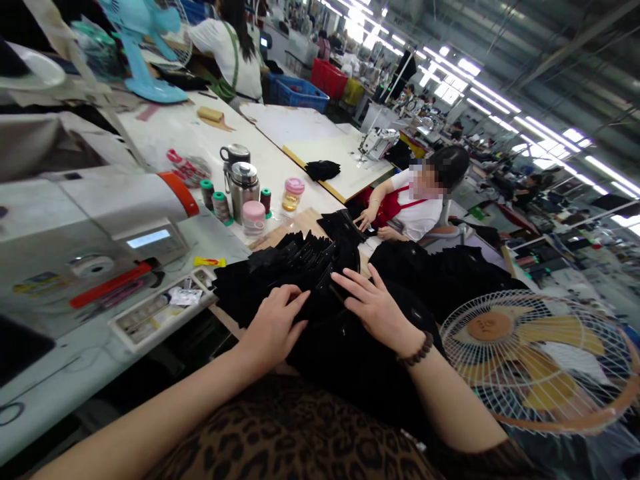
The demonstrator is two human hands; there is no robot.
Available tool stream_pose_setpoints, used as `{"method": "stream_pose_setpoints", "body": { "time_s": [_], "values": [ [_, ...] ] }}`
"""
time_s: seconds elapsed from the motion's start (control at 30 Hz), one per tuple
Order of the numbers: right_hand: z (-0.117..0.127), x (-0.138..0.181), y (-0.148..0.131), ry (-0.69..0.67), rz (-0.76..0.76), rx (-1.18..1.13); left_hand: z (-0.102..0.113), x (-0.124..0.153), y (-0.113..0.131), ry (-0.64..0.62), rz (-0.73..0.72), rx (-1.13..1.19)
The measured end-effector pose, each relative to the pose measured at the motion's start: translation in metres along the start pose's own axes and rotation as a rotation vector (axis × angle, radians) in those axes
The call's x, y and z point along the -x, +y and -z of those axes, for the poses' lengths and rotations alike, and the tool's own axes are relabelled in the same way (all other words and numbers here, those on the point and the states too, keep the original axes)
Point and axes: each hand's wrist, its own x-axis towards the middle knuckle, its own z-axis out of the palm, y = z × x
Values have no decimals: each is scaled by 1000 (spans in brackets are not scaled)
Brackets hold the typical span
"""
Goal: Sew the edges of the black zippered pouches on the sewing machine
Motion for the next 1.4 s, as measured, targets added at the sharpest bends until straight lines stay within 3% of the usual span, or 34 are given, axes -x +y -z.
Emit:
{"method": "stream_pose_setpoints", "body": {
  "time_s": [0.23,0.37,0.57,0.73,0.93,1.1,1.27,1.4],
  "values": [
    [2,-15,-10,-143,61,28,8,-5,9,-189,-236,106],
    [1,-16,-9,-164,82,67,9,-2,9,-213,-305,151],
    [-3,-22,-1,-115,209,119,5,1,-1,-83,-248,197],
    [7,-1,9,-19,150,133,0,1,-9,47,-114,196],
    [3,8,17,72,116,5,-12,-15,-6,35,-83,53],
    [3,-3,18,-34,92,-24,-12,-29,11,-87,-234,55],
    [8,6,25,-81,156,-27,-3,-23,24,-197,-361,132],
    [7,19,28,-2,97,-77,1,-18,10,-111,-128,154]
  ]
}}
